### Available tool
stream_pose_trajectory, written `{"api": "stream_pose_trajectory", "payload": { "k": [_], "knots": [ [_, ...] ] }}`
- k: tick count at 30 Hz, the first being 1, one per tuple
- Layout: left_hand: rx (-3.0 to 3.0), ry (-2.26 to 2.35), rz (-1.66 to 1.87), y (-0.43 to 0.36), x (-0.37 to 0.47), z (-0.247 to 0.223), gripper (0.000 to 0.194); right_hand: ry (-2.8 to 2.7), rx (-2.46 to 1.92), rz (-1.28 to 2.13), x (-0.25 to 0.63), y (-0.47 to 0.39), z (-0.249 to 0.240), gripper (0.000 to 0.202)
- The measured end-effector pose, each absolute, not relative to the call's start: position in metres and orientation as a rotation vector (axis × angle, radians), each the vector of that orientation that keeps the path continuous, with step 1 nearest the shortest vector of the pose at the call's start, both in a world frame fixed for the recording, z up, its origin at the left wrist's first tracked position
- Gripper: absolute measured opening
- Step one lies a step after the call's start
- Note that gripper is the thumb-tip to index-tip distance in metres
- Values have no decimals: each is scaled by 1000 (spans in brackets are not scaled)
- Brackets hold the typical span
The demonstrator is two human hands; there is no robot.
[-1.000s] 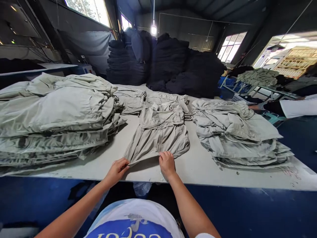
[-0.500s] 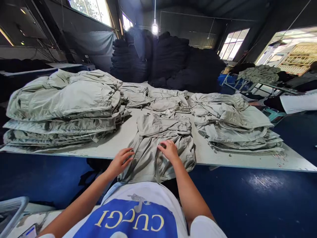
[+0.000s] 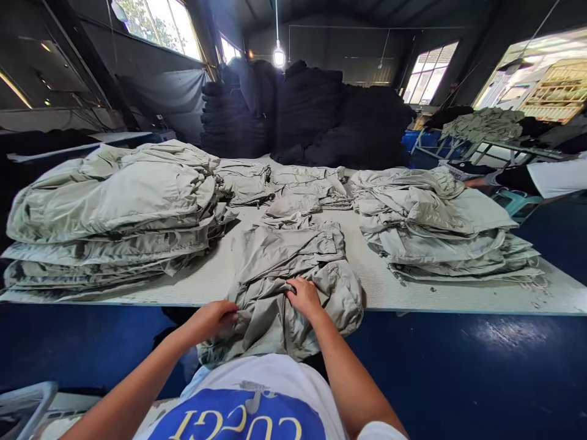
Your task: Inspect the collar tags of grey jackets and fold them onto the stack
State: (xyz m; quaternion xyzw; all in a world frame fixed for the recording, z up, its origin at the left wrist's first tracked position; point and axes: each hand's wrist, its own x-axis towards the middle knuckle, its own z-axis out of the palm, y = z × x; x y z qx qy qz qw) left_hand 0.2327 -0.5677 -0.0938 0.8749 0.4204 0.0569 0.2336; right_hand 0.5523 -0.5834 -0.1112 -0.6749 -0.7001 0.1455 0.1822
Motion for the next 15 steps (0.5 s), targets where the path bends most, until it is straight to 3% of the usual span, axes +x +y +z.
{"api": "stream_pose_trajectory", "payload": {
  "k": [3,6,9,12,15],
  "knots": [
    [2453,1105,169,-570,236,-76,37,-2044,-1828,566,544,-596,-104,36],
    [2530,1136,559,-563,253,-71,29,-2123,-1732,751,540,-608,-90,33],
    [2578,1266,751,-550,273,-87,35,-2105,-1620,878,538,-609,-74,23],
    [2587,1334,720,-539,284,-112,39,-1915,-1723,629,541,-595,-60,25],
    [2567,1290,741,-536,283,-131,37,-1740,-1994,247,552,-566,-53,46]
  ]
}}
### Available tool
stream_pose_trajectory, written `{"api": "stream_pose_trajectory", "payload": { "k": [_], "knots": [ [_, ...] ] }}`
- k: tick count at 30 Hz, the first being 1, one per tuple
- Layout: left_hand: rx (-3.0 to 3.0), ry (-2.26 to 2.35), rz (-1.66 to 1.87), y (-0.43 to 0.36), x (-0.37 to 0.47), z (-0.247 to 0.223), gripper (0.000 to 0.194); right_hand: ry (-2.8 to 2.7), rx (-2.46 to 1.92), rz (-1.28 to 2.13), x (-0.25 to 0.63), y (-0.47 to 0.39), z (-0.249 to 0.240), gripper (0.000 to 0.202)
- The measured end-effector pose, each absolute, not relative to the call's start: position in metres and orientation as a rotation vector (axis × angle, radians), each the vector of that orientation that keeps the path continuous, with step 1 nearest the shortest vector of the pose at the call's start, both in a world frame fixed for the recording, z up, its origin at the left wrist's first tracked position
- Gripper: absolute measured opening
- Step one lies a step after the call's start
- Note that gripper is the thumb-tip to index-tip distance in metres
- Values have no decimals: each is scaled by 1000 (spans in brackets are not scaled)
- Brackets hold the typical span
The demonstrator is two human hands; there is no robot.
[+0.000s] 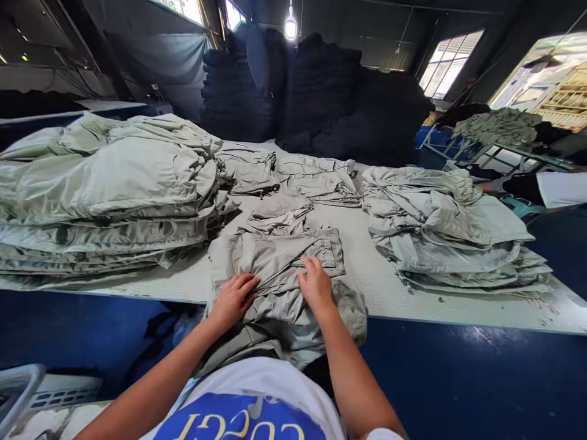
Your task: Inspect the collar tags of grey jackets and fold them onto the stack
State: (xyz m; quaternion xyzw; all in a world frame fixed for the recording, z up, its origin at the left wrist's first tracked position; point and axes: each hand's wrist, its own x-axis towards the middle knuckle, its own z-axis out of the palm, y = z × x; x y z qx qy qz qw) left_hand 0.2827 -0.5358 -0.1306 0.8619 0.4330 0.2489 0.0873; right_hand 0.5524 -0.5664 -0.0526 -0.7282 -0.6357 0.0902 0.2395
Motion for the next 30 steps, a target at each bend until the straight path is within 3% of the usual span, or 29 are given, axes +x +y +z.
{"api": "stream_pose_trajectory", "payload": {
  "k": [3,6,10,12,15,17,20,23,27,30],
  "knots": [
    [2499,1215,822,-535,277,-136,40,-1694,-2241,190,562,-534,-50,56],
    [2371,1195,923,-533,278,-132,56,-1742,-2307,283,552,-513,-45,28],
    [2176,1155,1118,-534,287,-115,77,-1962,-1741,494,502,-522,-25,20],
    [2093,1144,1232,-533,284,-102,59,-2034,-1288,819,480,-533,-12,20],
    [1883,1304,1428,-527,262,-80,24,-1927,-1152,1024,476,-537,-1,27],
    [1635,1535,1624,-519,238,-68,17,-1962,-1291,914,490,-527,-10,32],
    [1408,1809,1845,-504,202,-54,23,-2250,-1539,729,514,-509,-42,43],
    [1666,1921,1723,-496,187,-47,32,-2319,-1701,639,537,-499,-68,19],
    [2109,1923,1541,-500,208,-45,48,-1770,-1958,240,594,-493,-57,24],
    [2413,1586,1318,-505,238,-57,46,-1251,-2002,-267,639,-497,-25,27]
  ]
}}
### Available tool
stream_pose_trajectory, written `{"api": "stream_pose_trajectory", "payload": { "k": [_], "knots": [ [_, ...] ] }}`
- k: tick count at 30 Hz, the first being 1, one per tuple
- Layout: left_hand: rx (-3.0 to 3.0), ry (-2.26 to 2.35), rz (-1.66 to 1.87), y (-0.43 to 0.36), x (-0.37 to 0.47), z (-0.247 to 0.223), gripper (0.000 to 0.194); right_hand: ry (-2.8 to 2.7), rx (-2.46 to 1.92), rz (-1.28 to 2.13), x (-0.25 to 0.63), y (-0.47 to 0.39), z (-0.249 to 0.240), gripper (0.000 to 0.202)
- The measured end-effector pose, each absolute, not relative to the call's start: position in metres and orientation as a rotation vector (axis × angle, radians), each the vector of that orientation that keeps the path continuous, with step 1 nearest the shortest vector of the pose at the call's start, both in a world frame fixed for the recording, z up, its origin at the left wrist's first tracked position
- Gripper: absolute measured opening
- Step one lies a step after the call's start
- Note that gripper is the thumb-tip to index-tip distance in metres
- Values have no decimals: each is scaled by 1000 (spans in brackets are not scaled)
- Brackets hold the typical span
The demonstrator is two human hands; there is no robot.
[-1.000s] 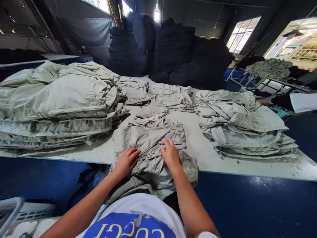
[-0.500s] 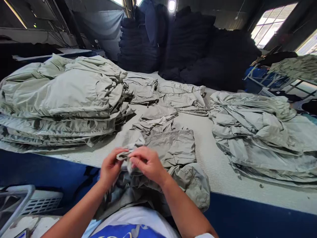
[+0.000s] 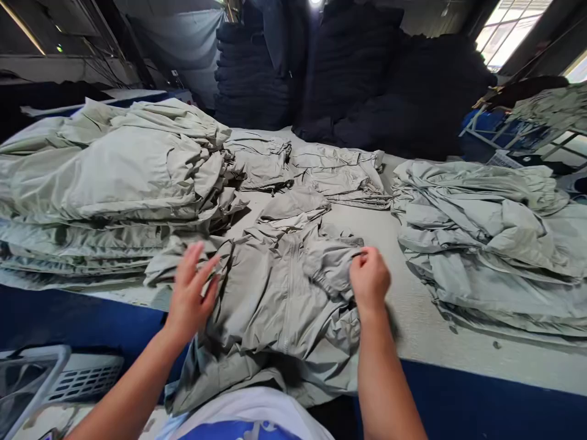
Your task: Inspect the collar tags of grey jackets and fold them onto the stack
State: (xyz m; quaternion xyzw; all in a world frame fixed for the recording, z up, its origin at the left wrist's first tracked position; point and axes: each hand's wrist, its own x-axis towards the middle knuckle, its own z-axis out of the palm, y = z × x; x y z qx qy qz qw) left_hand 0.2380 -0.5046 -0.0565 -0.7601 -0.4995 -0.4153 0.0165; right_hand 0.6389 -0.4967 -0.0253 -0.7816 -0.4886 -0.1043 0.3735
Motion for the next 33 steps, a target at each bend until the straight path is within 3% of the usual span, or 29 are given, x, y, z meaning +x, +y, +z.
{"api": "stream_pose_trajectory", "payload": {
  "k": [3,5,7,9,11,15,20,25,28,33],
  "knots": [
    [-2720,-1424,-1059,-495,272,-79,45,-1118,-1756,-597,643,-498,-3,32],
    [-2784,-1504,-850,-478,294,-95,45,-1492,-1620,-507,622,-489,-6,36],
    [-2760,-1659,-616,-458,311,-109,53,-2011,-1597,-204,598,-474,-22,40],
    [-2737,-1735,-437,-441,318,-120,59,-2272,-1804,104,585,-463,-47,51],
    [-2798,-1659,-345,-433,313,-126,59,-2185,-2178,267,586,-467,-74,64],
    [-3032,-1298,-252,-445,286,-121,58,-1946,-2510,253,608,-517,-103,71],
    [-3151,-1107,-317,-448,301,-85,57,-2183,-2253,417,601,-537,-79,47],
    [-2992,-1342,-333,-408,331,-98,67,-2143,-2240,414,587,-467,-73,70],
    [-2830,-1686,-199,-390,312,-120,72,-2206,-2241,484,602,-438,-78,71],
    [-2733,-1691,-210,-384,305,-117,71,-2206,-2061,365,609,-412,-65,33]
  ]
}}
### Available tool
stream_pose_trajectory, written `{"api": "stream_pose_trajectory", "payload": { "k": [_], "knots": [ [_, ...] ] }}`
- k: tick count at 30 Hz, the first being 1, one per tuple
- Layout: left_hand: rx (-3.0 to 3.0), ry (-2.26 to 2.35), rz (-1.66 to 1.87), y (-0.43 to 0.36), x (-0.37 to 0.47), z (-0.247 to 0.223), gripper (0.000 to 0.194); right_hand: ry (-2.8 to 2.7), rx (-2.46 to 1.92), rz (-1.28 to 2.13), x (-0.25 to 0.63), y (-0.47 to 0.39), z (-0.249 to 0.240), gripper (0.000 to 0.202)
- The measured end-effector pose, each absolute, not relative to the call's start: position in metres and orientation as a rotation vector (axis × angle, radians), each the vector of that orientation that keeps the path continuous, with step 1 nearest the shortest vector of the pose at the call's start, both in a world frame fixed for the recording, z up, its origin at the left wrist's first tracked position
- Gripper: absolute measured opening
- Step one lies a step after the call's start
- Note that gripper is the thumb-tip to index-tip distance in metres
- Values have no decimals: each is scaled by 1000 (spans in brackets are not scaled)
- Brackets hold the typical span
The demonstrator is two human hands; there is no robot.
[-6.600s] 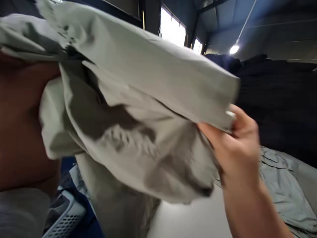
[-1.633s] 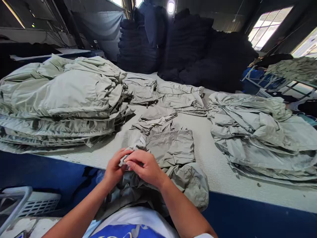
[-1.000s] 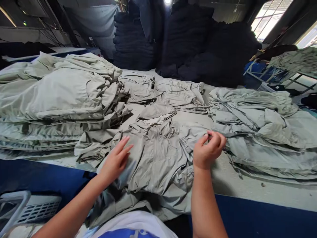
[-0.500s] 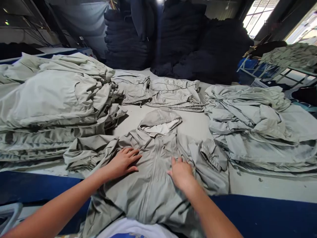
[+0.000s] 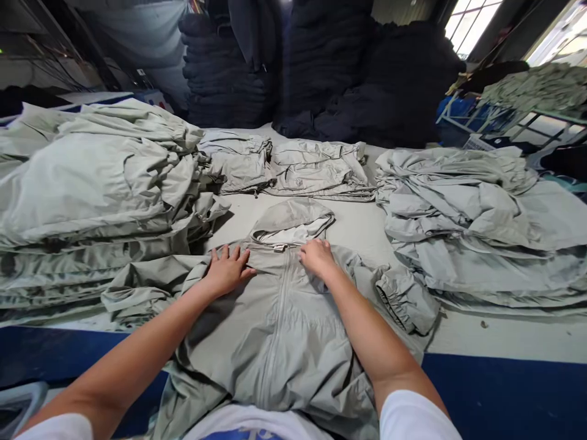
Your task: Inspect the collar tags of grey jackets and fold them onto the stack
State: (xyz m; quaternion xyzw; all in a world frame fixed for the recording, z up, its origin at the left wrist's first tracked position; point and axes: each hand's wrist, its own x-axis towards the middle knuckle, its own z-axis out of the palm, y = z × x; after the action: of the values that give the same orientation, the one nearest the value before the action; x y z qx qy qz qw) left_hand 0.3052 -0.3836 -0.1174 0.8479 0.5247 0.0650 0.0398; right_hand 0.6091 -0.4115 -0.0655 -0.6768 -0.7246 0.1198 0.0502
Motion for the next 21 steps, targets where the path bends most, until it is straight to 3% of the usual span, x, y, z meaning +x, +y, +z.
{"api": "stream_pose_trajectory", "payload": {
  "k": [5,10,14,19,21],
  "knots": [
    [2732,1232,377,-388,367,-117,66,-2073,-1995,204,584,-390,-78,23],
    [2612,1351,280,-376,385,-123,91,-1980,-1848,220,591,-382,-107,18],
    [2471,1346,445,-352,383,-114,109,-1964,-1786,220,596,-381,-113,15],
    [2330,1388,711,-344,384,-120,111,-1942,-1687,271,600,-381,-116,15],
    [2315,1339,742,-347,380,-123,100,-1939,-1631,279,603,-380,-119,15]
  ]
}}
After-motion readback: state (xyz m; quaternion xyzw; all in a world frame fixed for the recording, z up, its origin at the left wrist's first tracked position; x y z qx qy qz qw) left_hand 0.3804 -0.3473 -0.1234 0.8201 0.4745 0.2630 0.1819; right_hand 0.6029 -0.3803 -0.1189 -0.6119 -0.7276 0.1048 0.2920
